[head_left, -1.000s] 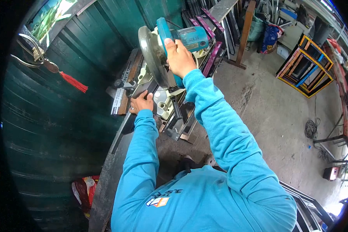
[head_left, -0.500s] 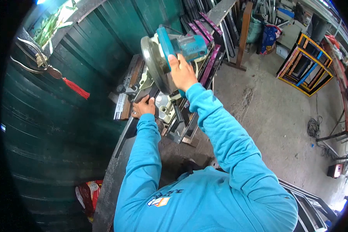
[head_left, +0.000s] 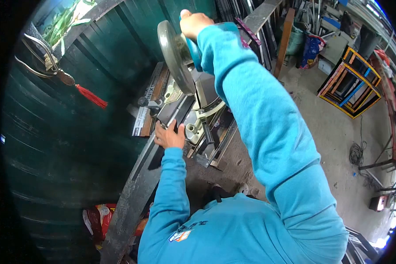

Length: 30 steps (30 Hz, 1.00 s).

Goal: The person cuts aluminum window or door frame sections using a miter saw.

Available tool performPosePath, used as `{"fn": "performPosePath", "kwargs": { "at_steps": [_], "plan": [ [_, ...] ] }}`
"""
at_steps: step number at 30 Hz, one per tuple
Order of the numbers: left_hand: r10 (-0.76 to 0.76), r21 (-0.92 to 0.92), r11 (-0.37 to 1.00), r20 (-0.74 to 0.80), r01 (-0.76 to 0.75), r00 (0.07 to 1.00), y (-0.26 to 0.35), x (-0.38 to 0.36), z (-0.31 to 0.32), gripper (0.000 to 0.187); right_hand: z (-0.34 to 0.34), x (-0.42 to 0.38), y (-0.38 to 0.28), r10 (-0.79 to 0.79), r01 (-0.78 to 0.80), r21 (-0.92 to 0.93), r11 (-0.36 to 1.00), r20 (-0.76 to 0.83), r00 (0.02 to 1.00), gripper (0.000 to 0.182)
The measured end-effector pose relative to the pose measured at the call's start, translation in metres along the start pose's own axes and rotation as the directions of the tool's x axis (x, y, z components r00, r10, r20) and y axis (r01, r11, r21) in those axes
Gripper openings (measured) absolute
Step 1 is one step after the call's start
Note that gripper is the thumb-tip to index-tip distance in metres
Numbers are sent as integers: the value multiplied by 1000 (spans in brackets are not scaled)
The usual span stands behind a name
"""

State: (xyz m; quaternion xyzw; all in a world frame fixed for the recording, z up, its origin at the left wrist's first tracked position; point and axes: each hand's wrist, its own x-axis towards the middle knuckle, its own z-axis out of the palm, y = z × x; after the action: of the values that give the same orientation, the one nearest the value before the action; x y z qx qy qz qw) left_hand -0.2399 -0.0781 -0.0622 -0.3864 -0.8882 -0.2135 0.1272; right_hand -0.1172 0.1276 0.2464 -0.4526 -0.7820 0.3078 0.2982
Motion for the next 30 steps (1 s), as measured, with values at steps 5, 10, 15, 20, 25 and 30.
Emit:
{"fn": "performPosePath", "kwargs": {
  "at_steps": [5, 10, 15, 20, 25, 30],
  "plan": [
    [161, -65, 986, 114, -155, 980, -40, -41, -18, 43, 17, 51, -4, -125, 119, -170, 978, -25, 992, 47],
    [401, -362, 849, -31, -384, 916, -53, -63, -81, 33, 2, 57, -9, -78, 84, -141, 986, 45, 996, 55],
    [380, -589, 718, -115, -371, 918, -54, -94, -139, 37, 4, 57, -7, -23, 24, -49, 998, 13, 1000, 59],
    [376, -662, 641, -172, -390, 910, -59, -104, -151, 39, 8, 41, -6, -85, 79, -135, 988, -38, 996, 47],
    [364, -689, 617, -178, -380, 914, -64, -107, -153, 40, -1, 27, -5, -74, 71, -146, 987, -9, 997, 47],
    [303, -763, 599, -64, -243, 951, -62, -113, -157, 48, -1, 23, -9, 41, -42, -36, 998, -31, 999, 55]
  ]
}}
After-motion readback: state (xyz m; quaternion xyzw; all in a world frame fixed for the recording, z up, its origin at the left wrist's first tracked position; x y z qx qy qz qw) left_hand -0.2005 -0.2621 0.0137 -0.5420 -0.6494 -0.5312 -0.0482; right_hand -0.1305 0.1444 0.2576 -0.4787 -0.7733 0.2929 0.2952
